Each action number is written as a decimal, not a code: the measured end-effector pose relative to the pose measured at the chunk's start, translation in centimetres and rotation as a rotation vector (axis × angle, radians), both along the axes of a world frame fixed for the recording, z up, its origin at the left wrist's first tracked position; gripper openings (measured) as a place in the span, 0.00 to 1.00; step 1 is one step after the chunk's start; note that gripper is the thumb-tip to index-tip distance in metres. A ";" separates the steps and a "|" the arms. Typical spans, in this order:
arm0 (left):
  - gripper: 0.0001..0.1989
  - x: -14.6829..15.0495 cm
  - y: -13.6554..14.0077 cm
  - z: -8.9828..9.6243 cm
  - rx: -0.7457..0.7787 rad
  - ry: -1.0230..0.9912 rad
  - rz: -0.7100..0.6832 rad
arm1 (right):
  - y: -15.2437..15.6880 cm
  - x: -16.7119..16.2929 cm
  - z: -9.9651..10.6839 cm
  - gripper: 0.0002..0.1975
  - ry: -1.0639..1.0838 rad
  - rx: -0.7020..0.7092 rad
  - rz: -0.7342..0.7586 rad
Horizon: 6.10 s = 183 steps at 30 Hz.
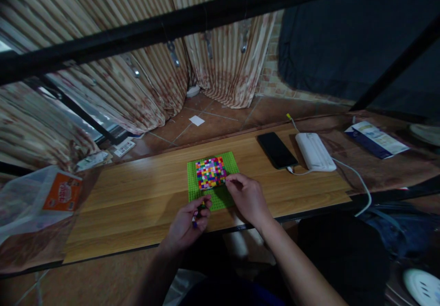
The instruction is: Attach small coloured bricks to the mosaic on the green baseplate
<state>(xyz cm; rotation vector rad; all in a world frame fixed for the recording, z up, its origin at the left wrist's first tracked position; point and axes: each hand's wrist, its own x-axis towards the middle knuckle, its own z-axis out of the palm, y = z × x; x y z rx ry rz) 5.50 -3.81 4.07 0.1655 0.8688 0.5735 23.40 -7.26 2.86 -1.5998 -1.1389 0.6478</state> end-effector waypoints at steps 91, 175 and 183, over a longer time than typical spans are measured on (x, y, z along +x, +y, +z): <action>0.24 -0.7 0.2 -1.9 0.474 0.170 -0.419 | -1.8 -4.4 -0.2 0.06 0.141 -0.048 0.176; 0.20 -1.1 0.8 -2.8 0.419 0.120 -0.411 | 6.0 1.0 -2.5 0.09 0.213 0.025 -0.156; 0.16 -1.2 0.9 -2.9 0.196 -0.060 -0.117 | 1.8 -1.9 -1.2 0.10 0.181 0.092 -0.149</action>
